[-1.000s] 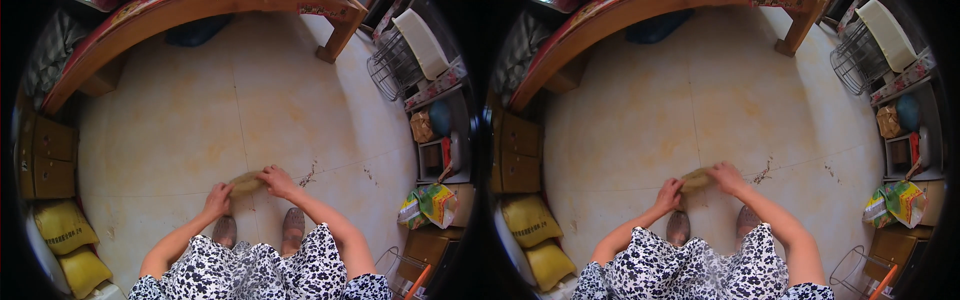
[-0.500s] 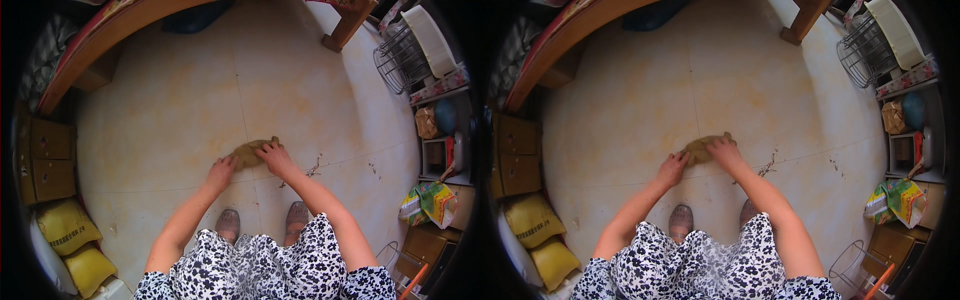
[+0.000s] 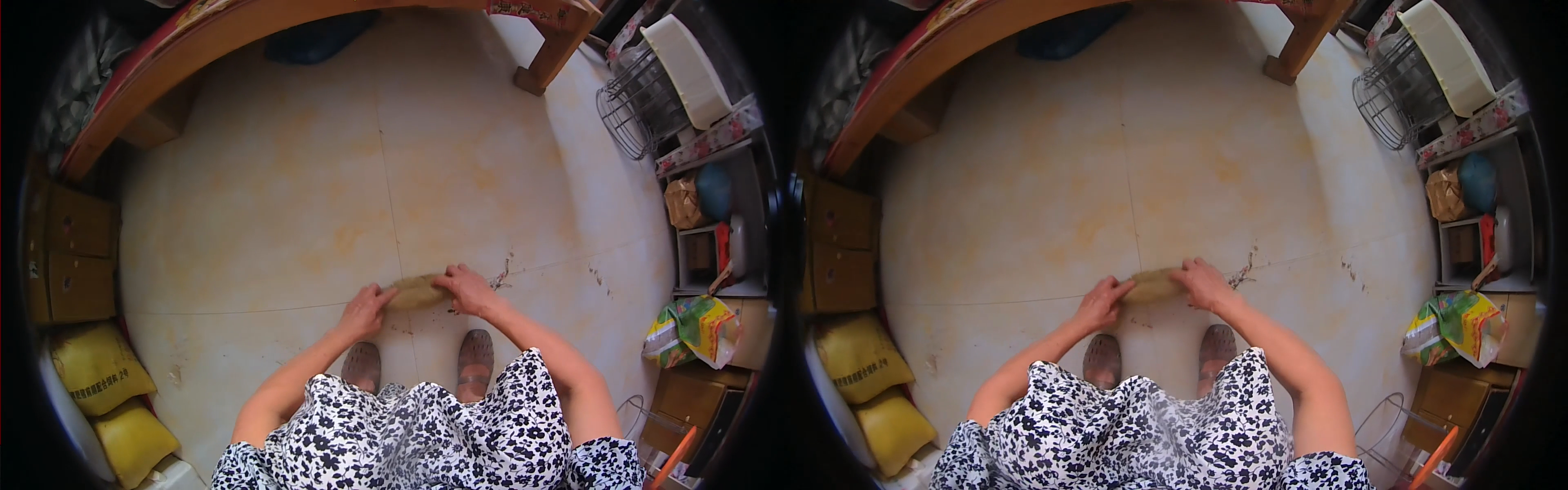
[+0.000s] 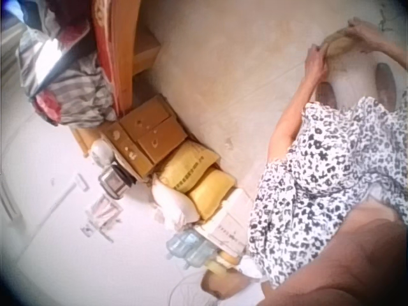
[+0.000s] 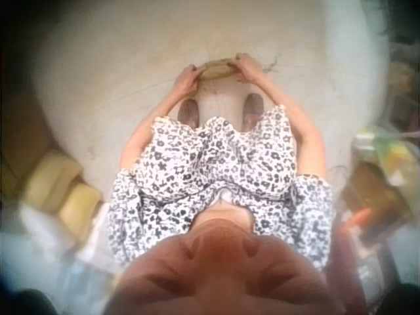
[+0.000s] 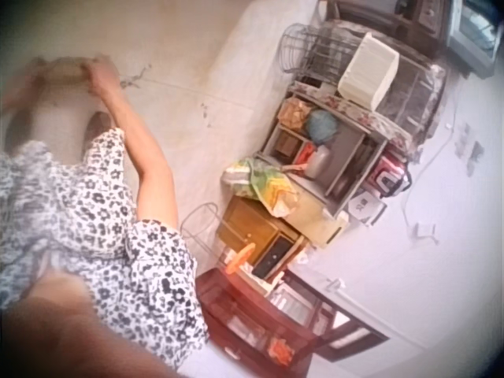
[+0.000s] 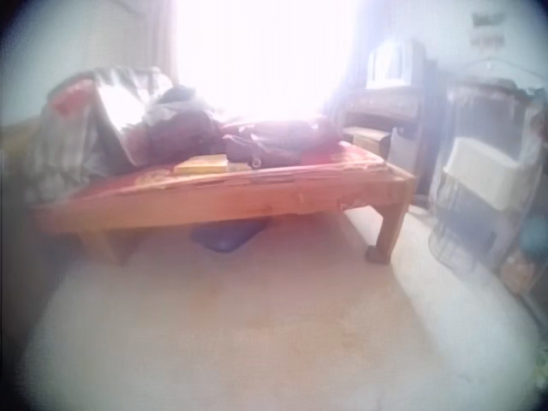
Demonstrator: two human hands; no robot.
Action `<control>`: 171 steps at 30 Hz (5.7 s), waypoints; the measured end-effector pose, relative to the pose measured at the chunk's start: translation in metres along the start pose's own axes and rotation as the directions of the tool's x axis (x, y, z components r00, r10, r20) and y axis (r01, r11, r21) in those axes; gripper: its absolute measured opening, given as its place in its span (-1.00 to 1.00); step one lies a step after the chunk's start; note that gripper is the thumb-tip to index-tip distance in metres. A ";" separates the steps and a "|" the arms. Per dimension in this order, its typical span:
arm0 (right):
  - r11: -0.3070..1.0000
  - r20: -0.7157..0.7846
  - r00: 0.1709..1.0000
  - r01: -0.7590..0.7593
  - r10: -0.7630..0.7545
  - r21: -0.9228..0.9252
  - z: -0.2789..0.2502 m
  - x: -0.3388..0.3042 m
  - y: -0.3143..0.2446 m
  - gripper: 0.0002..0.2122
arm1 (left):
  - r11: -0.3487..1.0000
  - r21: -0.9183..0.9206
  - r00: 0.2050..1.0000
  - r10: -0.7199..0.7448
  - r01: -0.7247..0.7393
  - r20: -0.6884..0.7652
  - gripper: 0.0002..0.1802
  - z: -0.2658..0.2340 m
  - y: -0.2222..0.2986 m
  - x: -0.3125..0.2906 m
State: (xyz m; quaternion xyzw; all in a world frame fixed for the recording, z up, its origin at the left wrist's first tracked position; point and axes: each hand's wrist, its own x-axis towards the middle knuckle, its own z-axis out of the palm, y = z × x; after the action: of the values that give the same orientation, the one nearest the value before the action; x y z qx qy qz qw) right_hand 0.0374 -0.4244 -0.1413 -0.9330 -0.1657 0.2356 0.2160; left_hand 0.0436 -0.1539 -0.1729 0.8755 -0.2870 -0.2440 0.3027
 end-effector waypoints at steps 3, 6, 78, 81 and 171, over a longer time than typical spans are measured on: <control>0.996 -0.173 0.985 -0.001 -0.016 -0.094 -0.011 0.026 0.000 -0.52 | 0.995 0.097 0.996 -0.012 0.021 -0.093 -0.43 -0.027 -0.003 0.028; 0.964 -0.290 0.957 -0.057 -0.022 -0.260 -0.012 0.050 0.011 -0.44 | 0.951 0.309 0.984 0.036 0.020 -0.173 -0.42 -0.045 -0.008 0.066; 0.631 0.192 0.701 -0.707 0.687 0.319 -0.004 0.131 -0.015 -0.61 | 0.959 0.276 0.997 0.050 -0.066 0.065 -0.45 0.009 0.016 -0.020; 0.653 0.189 0.725 -0.683 0.662 0.327 -0.007 0.124 -0.013 -0.68 | 0.961 0.269 0.997 0.053 -0.065 0.051 -0.46 0.012 0.017 -0.021; 0.939 -0.276 0.942 0.094 -0.192 -0.331 -0.030 0.123 0.010 -0.64 | 0.971 0.153 0.882 -0.097 0.186 -0.462 -0.39 -0.041 -0.036 0.071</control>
State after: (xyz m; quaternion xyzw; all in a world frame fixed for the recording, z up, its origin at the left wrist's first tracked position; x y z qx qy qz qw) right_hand 0.1572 -0.3922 -0.1673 -0.9656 -0.2338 0.0436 0.1050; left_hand 0.1325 -0.1608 -0.1862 0.9519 -0.1661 -0.0270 0.2562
